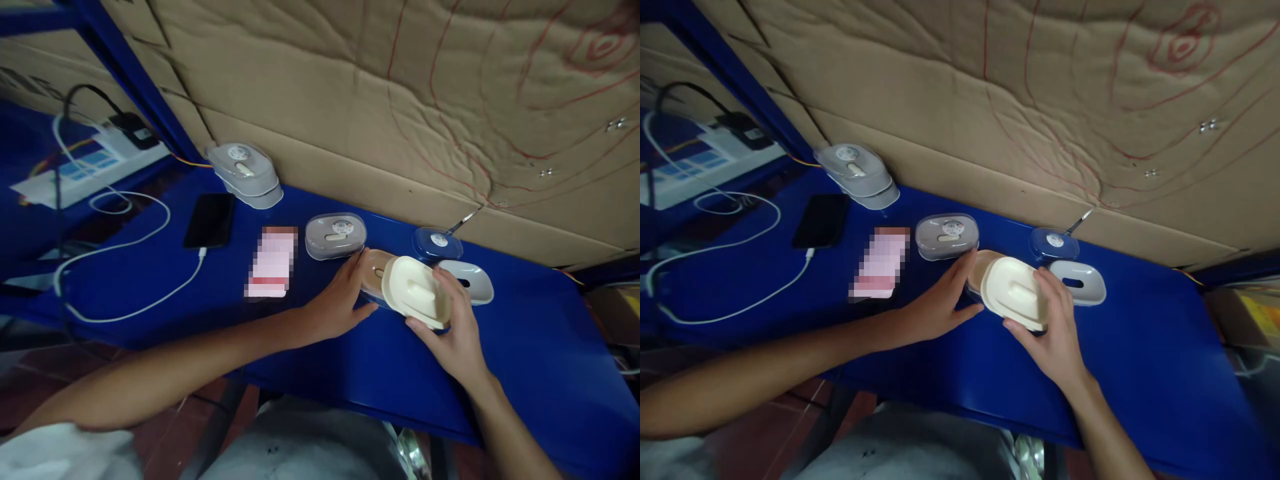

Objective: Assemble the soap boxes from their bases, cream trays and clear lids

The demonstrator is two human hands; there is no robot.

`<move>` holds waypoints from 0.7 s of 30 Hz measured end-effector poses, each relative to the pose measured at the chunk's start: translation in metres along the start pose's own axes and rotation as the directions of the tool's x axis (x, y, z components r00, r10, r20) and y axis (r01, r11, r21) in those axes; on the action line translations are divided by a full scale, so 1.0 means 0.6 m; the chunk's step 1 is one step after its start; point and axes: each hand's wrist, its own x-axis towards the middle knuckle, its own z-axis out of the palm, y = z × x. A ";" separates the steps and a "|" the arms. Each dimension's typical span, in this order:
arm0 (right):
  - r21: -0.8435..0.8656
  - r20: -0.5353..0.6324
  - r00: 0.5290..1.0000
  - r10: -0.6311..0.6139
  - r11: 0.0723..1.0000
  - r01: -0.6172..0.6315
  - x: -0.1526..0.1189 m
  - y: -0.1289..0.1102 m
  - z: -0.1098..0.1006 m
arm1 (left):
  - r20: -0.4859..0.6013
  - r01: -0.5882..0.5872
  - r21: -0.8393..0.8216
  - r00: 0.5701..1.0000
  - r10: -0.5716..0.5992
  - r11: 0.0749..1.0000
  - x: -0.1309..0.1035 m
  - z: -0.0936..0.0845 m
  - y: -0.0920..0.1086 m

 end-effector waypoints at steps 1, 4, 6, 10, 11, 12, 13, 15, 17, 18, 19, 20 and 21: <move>-0.001 0.008 1.000 -0.009 1.000 0.009 -0.001 -0.001 0.002 | 0.004 0.003 0.020 1.000 -0.003 1.000 -0.002 -0.001 0.002; -0.003 0.024 1.000 -0.019 1.000 0.019 -0.003 0.003 0.010 | 0.011 -0.019 0.109 1.000 0.018 0.994 -0.001 -0.009 0.013; 0.010 0.019 1.000 -0.001 1.000 0.001 -0.003 0.009 0.015 | 0.034 -0.092 0.165 0.996 0.088 0.982 0.007 -0.015 0.022; 0.128 -0.004 0.996 0.087 0.988 -0.086 0.000 0.027 0.023 | 0.071 -0.193 0.151 0.980 0.184 0.970 0.034 -0.024 0.027; 0.175 -0.007 0.992 0.129 0.977 -0.125 0.000 0.032 0.025 | 0.069 -0.191 0.138 0.981 0.183 0.972 0.039 -0.025 0.025; 0.226 -0.006 0.984 0.180 0.958 -0.174 0.000 0.037 0.026 | 0.068 -0.186 0.124 0.981 0.179 0.975 0.043 -0.027 0.022; 0.280 0.000 0.972 0.234 0.933 -0.225 0.000 0.041 0.028 | 0.069 -0.182 0.110 0.982 0.175 0.977 0.045 -0.028 0.020; 0.390 0.031 0.948 0.317 0.869 -0.304 -0.001 0.050 0.032 | 0.070 -0.170 0.089 0.984 0.165 0.981 0.044 -0.030 0.013; 0.475 0.054 0.937 0.345 0.816 -0.328 -0.003 0.057 0.036 | 0.048 -0.133 0.098 0.990 0.129 0.986 0.041 -0.031 0.007; 0.497 0.058 0.939 0.340 0.806 -0.322 -0.004 0.060 0.038 | 0.031 -0.106 0.111 0.994 0.103 0.988 0.039 -0.031 0.005; 0.499 0.055 0.945 0.324 0.811 -0.307 -0.005 0.063 0.040 | 0.019 -0.078 0.125 0.997 0.077 0.989 0.038 -0.031 0.002; 0.467 0.045 0.956 0.289 0.840 -0.276 -0.006 0.065 0.042 | 0.009 -0.055 0.135 0.998 0.054 0.989 0.037 -0.031 0.000; 0.413 0.035 0.969 0.244 0.879 -0.236 -0.006 0.067 0.044 | 0.003 -0.040 0.138 0.999 0.040 0.990 0.037 -0.031 -0.002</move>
